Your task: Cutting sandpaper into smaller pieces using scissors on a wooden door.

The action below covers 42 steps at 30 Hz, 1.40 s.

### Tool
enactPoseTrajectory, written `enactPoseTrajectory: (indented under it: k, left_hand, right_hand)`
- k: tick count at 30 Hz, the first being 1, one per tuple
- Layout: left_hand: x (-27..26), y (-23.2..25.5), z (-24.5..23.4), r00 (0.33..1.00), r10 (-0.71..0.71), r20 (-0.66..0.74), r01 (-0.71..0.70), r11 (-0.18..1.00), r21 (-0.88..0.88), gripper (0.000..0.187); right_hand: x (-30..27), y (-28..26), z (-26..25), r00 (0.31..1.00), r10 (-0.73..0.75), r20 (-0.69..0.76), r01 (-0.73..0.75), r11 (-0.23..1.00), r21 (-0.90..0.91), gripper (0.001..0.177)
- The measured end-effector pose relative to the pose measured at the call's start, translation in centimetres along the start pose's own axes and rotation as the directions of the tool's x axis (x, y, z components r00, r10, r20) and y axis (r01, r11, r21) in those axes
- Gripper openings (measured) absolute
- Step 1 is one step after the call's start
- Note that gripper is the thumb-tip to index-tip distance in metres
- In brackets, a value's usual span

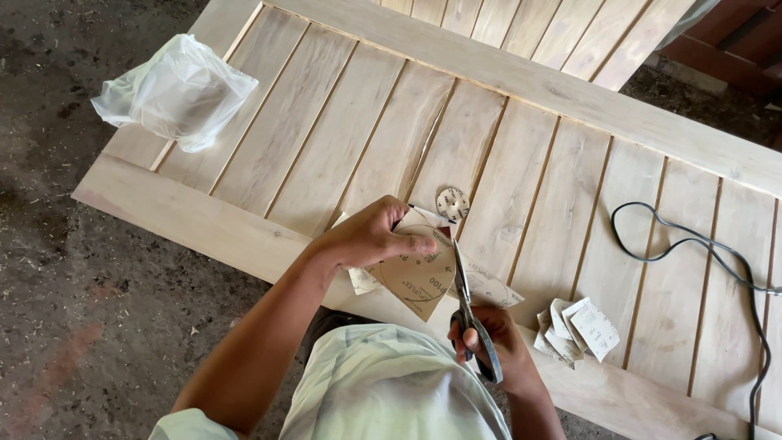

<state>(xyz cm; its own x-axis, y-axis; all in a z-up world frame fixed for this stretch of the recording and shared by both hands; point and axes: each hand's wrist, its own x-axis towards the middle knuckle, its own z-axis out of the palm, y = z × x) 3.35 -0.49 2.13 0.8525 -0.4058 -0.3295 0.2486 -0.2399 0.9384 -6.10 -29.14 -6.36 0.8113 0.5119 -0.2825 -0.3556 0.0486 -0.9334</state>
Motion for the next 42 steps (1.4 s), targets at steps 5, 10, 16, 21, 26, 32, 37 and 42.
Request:
enactPoseTrajectory:
  k: [5, 10, 16, 21, 26, 32, 37, 42]
  left_hand:
    - [0.1, 1.8, 0.3, 0.986, 0.032, 0.161, -0.039, 0.998, 0.042, 0.038]
    - [0.2, 1.9, 0.0, 0.969, 0.012, 0.245, 0.0, 0.999, -0.051, 0.036]
    - [0.5, 1.7, 0.2, 0.977, -0.035, 0.209, 0.043, 0.998, -0.034, 0.032]
    - [0.3, 2.1, 0.0, 0.966, -0.001, 0.257, 0.018, 0.998, -0.065, 0.032]
    - [0.3, 2.0, -0.2, 0.957, -0.003, 0.289, 0.029, 0.996, -0.085, 0.03]
    - [0.3, 1.7, -0.2, 0.956, -0.077, 0.282, 0.062, 0.996, 0.063, 0.032]
    - [0.6, -0.1, 0.6, 0.953, -0.023, 0.302, -0.028, 0.986, 0.164, 0.041]
    - [1.3, -1.0, 2.2, 0.984, 0.084, 0.16, -0.081, 0.996, -0.023, 0.056]
  right_hand:
    - [0.4, -3.0, 1.9, 0.997, -0.047, 0.053, 0.05, 0.998, -0.048, 0.086]
    - [0.3, -2.1, 1.8, 0.998, -0.014, 0.055, 0.021, 0.99, -0.14, 0.086]
    - [0.1, -2.0, 2.5, 0.998, -0.038, -0.057, 0.03, 0.991, -0.127, 0.079]
    - [-0.1, -1.6, 1.6, 0.998, -0.019, -0.053, 0.01, 0.987, -0.162, 0.074]
    - [-0.3, -0.7, 1.1, 0.998, -0.04, -0.039, 0.031, 0.98, -0.198, 0.071]
    - [0.3, 0.9, 0.0, 0.994, 0.029, -0.109, -0.037, 0.997, -0.064, 0.065]
    - [1.5, -3.2, 1.4, 0.955, -0.27, -0.123, 0.274, 0.962, 0.015, 0.058]
    - [2.9, -2.5, 1.9, 0.955, -0.155, -0.251, 0.17, 0.985, 0.039, 0.033]
